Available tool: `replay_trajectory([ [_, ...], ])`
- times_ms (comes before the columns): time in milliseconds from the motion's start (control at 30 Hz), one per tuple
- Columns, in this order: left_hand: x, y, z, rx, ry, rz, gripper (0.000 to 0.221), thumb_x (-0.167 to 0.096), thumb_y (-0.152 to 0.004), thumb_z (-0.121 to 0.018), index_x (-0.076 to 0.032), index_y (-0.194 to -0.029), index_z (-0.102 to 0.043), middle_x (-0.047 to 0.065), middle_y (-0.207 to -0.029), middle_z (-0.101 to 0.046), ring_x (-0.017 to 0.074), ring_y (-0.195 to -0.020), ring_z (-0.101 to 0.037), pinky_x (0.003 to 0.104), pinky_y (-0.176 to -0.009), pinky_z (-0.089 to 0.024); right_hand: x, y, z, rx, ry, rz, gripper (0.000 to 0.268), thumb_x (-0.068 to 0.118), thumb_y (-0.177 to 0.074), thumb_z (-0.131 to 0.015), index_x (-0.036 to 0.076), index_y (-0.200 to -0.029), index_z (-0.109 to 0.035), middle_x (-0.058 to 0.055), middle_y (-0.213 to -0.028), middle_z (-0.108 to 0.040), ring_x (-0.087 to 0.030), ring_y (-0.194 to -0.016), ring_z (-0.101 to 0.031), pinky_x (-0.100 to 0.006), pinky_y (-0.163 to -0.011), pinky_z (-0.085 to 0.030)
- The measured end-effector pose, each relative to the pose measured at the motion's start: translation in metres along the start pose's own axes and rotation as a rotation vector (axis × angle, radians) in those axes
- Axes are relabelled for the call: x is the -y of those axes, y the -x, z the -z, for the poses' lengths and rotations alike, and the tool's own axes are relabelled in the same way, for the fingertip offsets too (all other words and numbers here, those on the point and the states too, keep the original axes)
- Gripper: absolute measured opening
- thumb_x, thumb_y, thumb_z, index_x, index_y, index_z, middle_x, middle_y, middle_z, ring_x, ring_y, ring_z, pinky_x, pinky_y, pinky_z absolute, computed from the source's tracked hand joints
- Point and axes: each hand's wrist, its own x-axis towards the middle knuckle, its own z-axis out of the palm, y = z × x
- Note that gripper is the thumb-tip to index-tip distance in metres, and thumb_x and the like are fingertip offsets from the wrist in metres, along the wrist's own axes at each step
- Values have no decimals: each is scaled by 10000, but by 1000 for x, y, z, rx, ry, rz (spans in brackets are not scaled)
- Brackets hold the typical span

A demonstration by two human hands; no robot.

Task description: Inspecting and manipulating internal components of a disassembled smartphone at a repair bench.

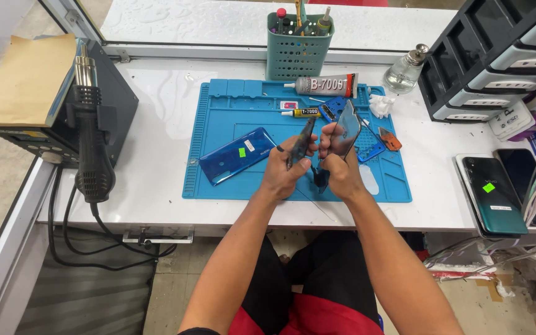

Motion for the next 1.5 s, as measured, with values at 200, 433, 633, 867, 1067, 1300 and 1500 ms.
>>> replay_trajectory([
  [200,5,1,-3,-63,80,30,561,-514,-953,-714,-77,-1305,-708,127,-1079,-763,194,-1021,-716,402,-947,-576,32,-2,-2,18,27,26,515,-3,-744,-414,32,-1255,-464,-41,-927,-414,-143,-815,-461,-329,-680,-437],
  [433,-2,-5,0,-150,149,-1,658,-607,-932,-700,-74,-1318,-695,131,-1066,-762,192,-1016,-719,392,-944,-590,33,-3,14,46,85,38,498,40,-759,-520,30,-1255,-493,-43,-931,-437,-138,-803,-473,-341,-679,-434],
  [633,-5,-3,5,-206,132,38,785,-726,-920,-608,-77,-1357,-675,136,-1113,-764,195,-1040,-719,412,-996,-582,48,-2,45,-30,114,-2,409,198,-887,-678,35,-1251,-589,-42,-902,-518,-102,-766,-507,-303,-706,-458],
  [867,-28,-8,1,-171,447,186,978,-870,-930,-348,-57,-1402,-620,138,-1147,-772,213,-1036,-752,404,-988,-616,56,3,102,-286,117,-57,367,270,-977,-707,54,-1268,-645,-41,-795,-567,-118,-701,-574,-251,-699,-504],
  [1067,-36,-9,10,86,1032,324,1042,-829,-902,-423,47,-1451,-555,250,-1280,-691,332,-1053,-716,463,-995,-552,73,21,125,-393,588,-68,607,519,-969,-691,60,-1355,-596,-62,-1123,-569,-210,-929,-588,-334,-796,-514],
  [1300,-22,-11,11,39,880,295,1089,-902,-918,-359,23,-1458,-557,242,-1300,-696,324,-1153,-722,489,-1072,-575,107,31,78,-169,1202,-308,908,542,-871,-834,-63,-1470,-519,-305,-1270,-628,-469,-1155,-644,-603,-969,-499],
  [1500,-14,-10,12,55,903,320,1038,-875,-948,-351,1,-1465,-558,233,-1305,-699,338,-1172,-719,542,-1100,-539,76,38,83,-142,1241,-350,921,624,-817,-807,18,-1461,-549,-286,-1370,-584,-457,-1289,-564,-580,-1104,-395],
])
